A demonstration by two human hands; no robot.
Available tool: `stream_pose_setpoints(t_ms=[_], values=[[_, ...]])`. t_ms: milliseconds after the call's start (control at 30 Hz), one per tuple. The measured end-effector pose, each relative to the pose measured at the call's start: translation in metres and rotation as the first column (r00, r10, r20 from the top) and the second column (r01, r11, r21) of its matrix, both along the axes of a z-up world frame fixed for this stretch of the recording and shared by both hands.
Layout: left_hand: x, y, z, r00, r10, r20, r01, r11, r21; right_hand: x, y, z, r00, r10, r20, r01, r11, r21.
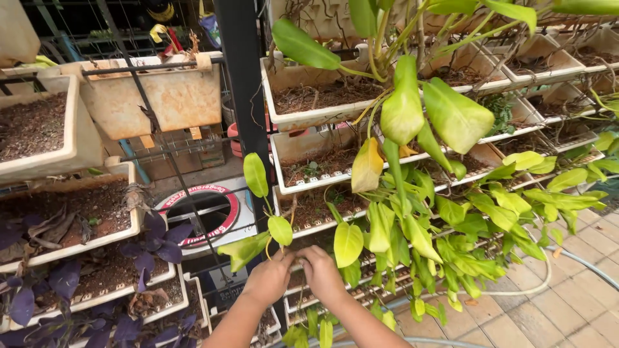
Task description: The recorder is tending to plants in a vertical hydroponic or aeroponic wall garden, checking soil/medium and adjusting small plants.
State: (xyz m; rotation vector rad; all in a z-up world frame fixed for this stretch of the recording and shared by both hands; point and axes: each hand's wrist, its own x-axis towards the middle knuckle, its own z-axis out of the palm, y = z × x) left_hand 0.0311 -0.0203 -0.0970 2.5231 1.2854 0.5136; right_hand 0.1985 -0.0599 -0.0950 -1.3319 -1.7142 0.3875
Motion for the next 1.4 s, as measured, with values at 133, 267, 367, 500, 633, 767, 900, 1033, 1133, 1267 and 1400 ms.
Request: stream_pose_setpoints(t_ms=[133,267,367,500,633,767,900,1033,1133,1267,1400], values=[[0.009,-0.026,0.015,0.987,0.1,0.126,-0.088,0.992,-0.095,-0.005,-0.03,0.024,1.0,0.003,-0.028,-0.001,0.997,0.073],[0.019,-0.052,0.049,0.931,0.125,0.344,-0.072,0.984,-0.164,-0.004,-0.055,0.064,0.998,-0.007,-0.066,0.015,0.993,0.12],[0.026,-0.07,0.076,0.831,0.172,0.528,-0.012,0.956,-0.293,-0.002,-0.07,0.09,0.984,-0.064,-0.164,0.075,0.995,0.066],[0.032,-0.083,0.089,0.683,0.265,0.68,0.127,0.874,-0.468,0.002,-0.078,0.103,0.932,-0.115,-0.345,0.12,0.993,-0.007],[0.032,-0.093,0.097,0.603,0.283,0.746,0.211,0.845,-0.491,-0.007,-0.096,0.116,0.915,-0.164,-0.369,0.153,0.986,-0.058],[0.019,-0.1,0.091,0.584,0.318,0.746,0.193,0.839,-0.509,-0.022,-0.111,0.125,0.89,-0.228,-0.394,0.188,0.972,-0.138],[-0.004,-0.119,0.117,0.706,0.268,0.656,0.03,0.913,-0.406,-0.039,-0.125,0.125,0.934,-0.235,-0.268,0.198,0.967,-0.159],[-0.022,-0.125,0.117,0.683,0.222,0.696,0.031,0.943,-0.332,-0.053,-0.134,0.121,0.953,-0.164,-0.254,0.149,0.986,-0.079],[-0.027,-0.13,0.113,0.673,0.201,0.712,0.059,0.945,-0.322,-0.061,-0.147,0.13,0.95,-0.219,-0.22,0.196,0.973,-0.122],[-0.018,-0.14,0.128,0.708,0.168,0.686,0.101,0.937,-0.334,-0.052,-0.163,0.14,0.92,-0.308,-0.241,0.278,0.949,-0.151],[0.003,-0.14,0.121,0.709,0.044,0.704,0.219,0.935,-0.279,-0.028,-0.177,0.15,0.924,-0.356,-0.136,0.359,0.933,-0.004]])
